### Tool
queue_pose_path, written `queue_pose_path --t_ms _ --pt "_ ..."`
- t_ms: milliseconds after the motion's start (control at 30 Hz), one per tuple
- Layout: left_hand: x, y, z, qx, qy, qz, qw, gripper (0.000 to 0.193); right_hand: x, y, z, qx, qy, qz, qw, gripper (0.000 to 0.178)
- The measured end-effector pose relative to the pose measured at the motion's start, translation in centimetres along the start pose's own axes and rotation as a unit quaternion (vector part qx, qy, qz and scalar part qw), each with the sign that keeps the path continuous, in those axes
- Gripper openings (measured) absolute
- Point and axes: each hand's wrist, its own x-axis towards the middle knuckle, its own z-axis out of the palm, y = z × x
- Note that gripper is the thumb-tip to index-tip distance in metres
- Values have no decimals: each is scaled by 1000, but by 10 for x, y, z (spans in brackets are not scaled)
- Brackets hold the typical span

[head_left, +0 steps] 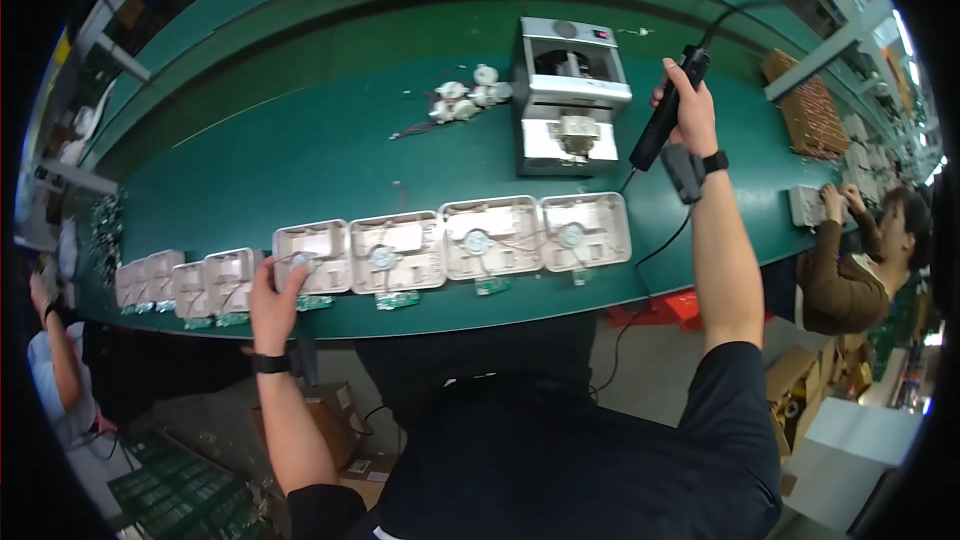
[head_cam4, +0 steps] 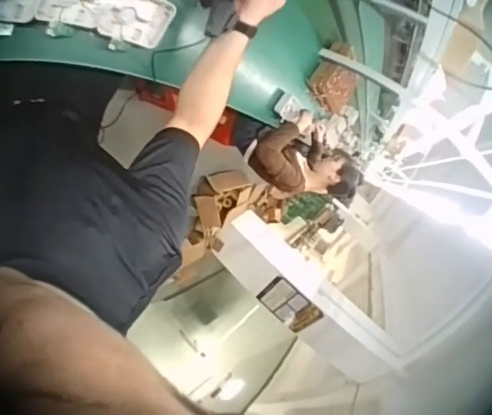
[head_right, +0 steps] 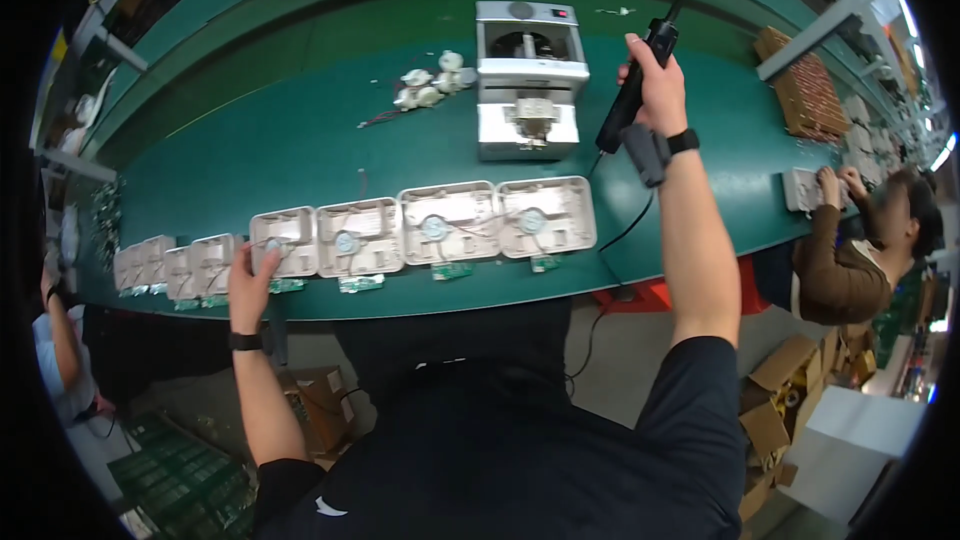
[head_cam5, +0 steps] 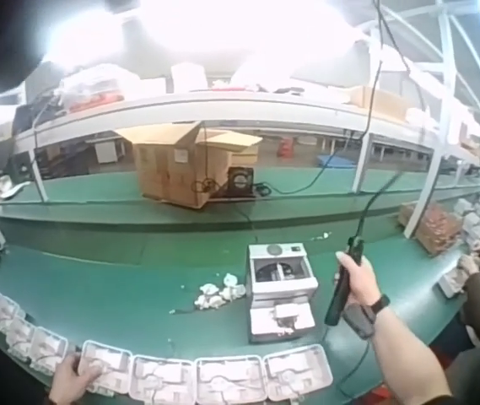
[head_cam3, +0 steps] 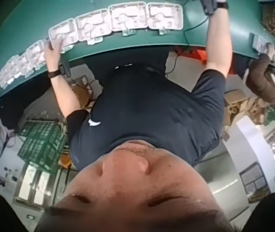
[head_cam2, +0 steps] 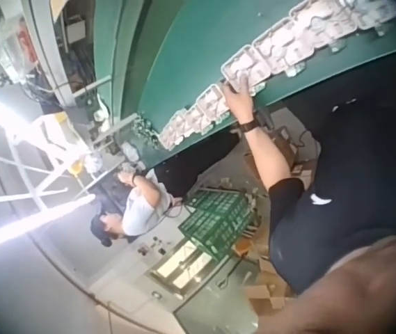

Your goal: The person picks up motors and fits them into plastic housings by hand before securing them with a power screwdriver. This process is repeated for several units, after which the person gathers more motors to continue the assembly.

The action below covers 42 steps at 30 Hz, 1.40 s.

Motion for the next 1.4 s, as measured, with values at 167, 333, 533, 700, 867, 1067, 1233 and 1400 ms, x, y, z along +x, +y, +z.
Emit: queue_pose_path --t_ms 167,333,533,700,867,1067,1233,1400 --pt "-2 3 -9 -7 20 -2 1000 50 -117 -24 9 4 8 -172 985 24" --pt "1 0 -7 9 21 -12 1000 43 -165 -16 18 -21 6 -217 976 16" --pt "-7 -1 8 -31 7 14 999 49 -164 -19 21 -69 4 -303 951 16" --pt "-9 -5 3 -22 10 1 1000 55 -165 -13 34 -62 25 -306 950 16" --pt "0 -10 -2 -120 -8 -16 993 51 -166 -30 45 -101 71 -293 948 18" --pt "4 -16 6 -131 5 7 991 47 -182 -77 91 22 -56 -315 947 18" --pt "7 -15 3 -132 -7 16 991 47 -165 -70 143 -12 -115 -333 936 16" --pt "12 -11 6 -129 -4 20 991 45 -158 -58 160 -33 -108 -316 942 19"
